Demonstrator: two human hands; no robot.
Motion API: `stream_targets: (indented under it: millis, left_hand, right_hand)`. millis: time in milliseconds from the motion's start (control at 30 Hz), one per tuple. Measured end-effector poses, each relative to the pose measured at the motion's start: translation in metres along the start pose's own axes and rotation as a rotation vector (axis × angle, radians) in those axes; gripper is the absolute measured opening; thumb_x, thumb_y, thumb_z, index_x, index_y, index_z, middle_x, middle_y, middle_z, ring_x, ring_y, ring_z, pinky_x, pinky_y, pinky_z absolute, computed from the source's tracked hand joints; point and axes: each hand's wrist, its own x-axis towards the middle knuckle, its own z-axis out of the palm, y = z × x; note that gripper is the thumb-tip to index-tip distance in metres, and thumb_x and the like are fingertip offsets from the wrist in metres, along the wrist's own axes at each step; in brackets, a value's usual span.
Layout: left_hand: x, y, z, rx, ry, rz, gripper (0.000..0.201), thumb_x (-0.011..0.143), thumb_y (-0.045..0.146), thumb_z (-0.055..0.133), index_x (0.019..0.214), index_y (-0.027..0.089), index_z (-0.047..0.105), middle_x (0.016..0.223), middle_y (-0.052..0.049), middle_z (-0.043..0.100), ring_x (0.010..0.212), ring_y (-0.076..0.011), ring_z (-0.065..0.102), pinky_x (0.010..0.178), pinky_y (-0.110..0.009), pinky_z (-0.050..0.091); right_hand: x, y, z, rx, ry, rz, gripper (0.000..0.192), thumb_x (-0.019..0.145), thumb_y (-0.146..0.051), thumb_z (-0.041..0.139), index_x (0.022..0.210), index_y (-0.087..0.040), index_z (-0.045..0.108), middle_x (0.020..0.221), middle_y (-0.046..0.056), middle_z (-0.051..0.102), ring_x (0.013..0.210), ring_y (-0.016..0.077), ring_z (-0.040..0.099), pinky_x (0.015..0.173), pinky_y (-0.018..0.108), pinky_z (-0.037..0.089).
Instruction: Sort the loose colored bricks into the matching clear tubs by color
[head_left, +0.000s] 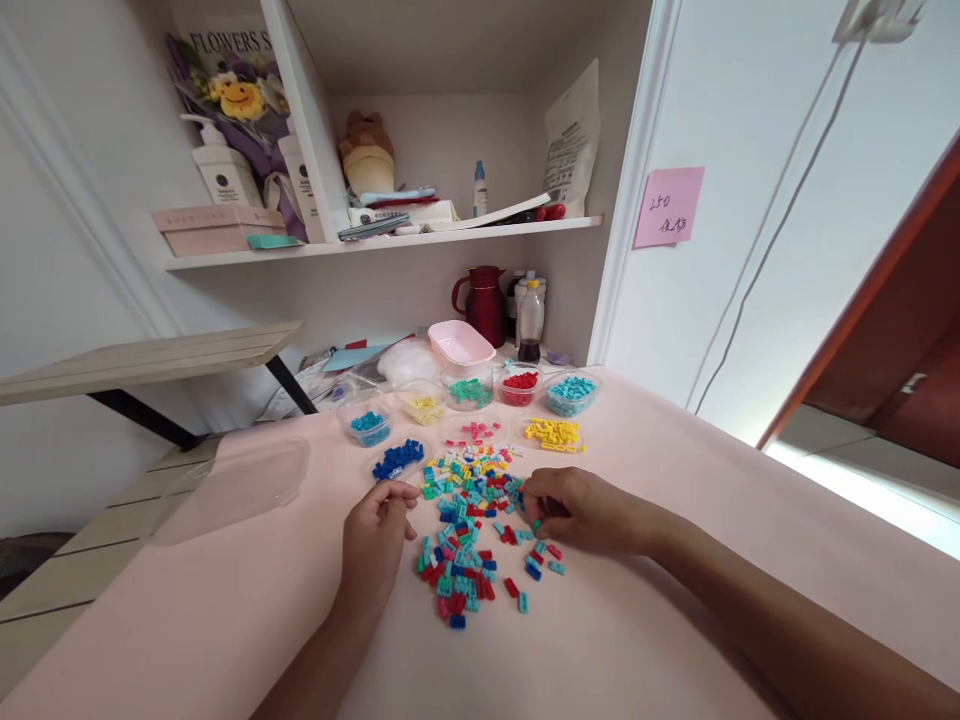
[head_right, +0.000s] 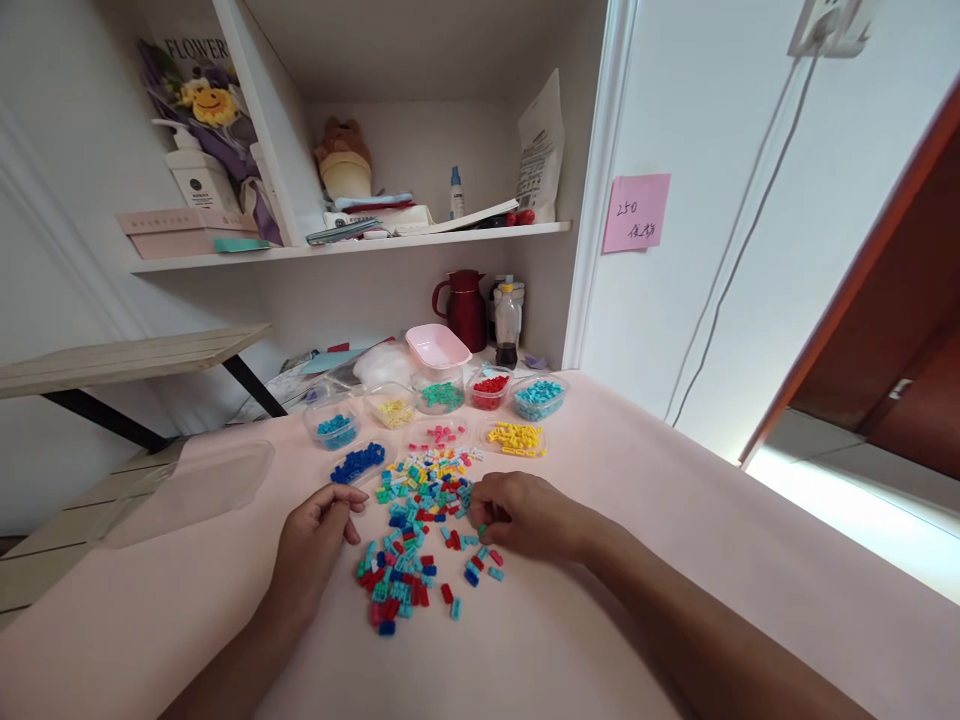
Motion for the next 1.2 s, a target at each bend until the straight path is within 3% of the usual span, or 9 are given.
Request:
stream_targets:
  millis: [200,333,567,633,800,1033,1200]
  left_hand:
    - [-0.009,0.001,0.000,0.234,0.002,0.031,0.018,0.074,0.022,0.043,0.067,0.021,0.060,0.060,0.004,0.056,0.045,-0.0100,0.046,0.044,-0.020,0.033]
    - [-0.015,0.003,0.003,0.374,-0.141,0.097,0.019,0.073,0.020,0.044,0.064,0.022,0.061,0.056,0.004,0.059,0.044,-0.0103,0.049,0.043,-0.019,0.033]
    - [-0.019,0.002,0.011,0.056,-0.411,-0.055,0.031,0.083,0.028,0.038,0.092,0.018,0.066,0.047,0.002,0.058,0.043,-0.0137,0.057,0.044,-0.022,0.045]
    - [-0.018,0.002,0.012,-0.004,-0.444,-0.025,0.030,0.082,0.025,0.040,0.093,0.017,0.067,0.058,-0.001,0.064,0.050,-0.0134,0.060,0.049,-0.022,0.048]
    - [-0.018,0.004,0.011,-0.060,-0.378,0.168,0.025,0.078,0.021,0.044,0.083,0.018,0.068,0.103,-0.007,0.064,0.066,-0.0123,0.065,0.053,-0.022,0.049]
    - [-0.018,0.001,0.009,0.049,-0.265,0.155,0.022,0.079,0.020,0.043,0.077,0.018,0.065,0.066,0.000,0.061,0.054,-0.0116,0.059,0.050,-0.021,0.045]
    - [-0.018,0.003,0.010,0.092,-0.342,0.233,0.030,0.078,0.016,0.040,0.077,0.020,0.069,0.087,-0.003,0.062,0.057,-0.0095,0.057,0.053,-0.021,0.047]
  right_hand:
    - [0.000,0.000,0.000,-0.027,-0.002,-0.050,0.017,0.069,-0.009,0.054,0.078,-0.021,0.060,0.077,-0.002,0.058,0.066,0.0107,0.048,0.058,0.020,0.036]
    - [0.000,0.000,0.000,-0.016,-0.014,-0.086,0.021,0.071,-0.008,0.052,0.081,-0.022,0.063,0.087,0.000,0.061,0.075,0.0125,0.053,0.064,0.022,0.039]
    - [0.000,0.000,0.001,-0.009,-0.004,-0.103,0.021,0.073,-0.010,0.053,0.083,-0.023,0.065,0.089,0.001,0.063,0.077,0.0132,0.056,0.066,0.022,0.040]
    - [0.000,0.001,0.001,-0.009,0.002,-0.111,0.020,0.073,-0.010,0.054,0.083,-0.023,0.066,0.089,0.001,0.063,0.077,0.0134,0.056,0.066,0.022,0.040]
    - [0.001,0.003,0.003,-0.021,0.020,-0.108,0.019,0.074,-0.012,0.055,0.085,-0.022,0.067,0.089,0.002,0.064,0.076,0.0145,0.056,0.065,0.023,0.041]
    - [0.002,0.007,0.001,0.074,0.037,-0.042,0.015,0.075,-0.016,0.058,0.085,-0.020,0.068,0.078,0.001,0.063,0.067,0.0127,0.052,0.057,0.022,0.038]
    - [0.003,0.010,0.003,0.363,0.017,-0.001,0.012,0.080,-0.026,0.059,0.085,-0.017,0.063,0.069,-0.002,0.057,0.060,0.0100,0.048,0.054,0.020,0.038]
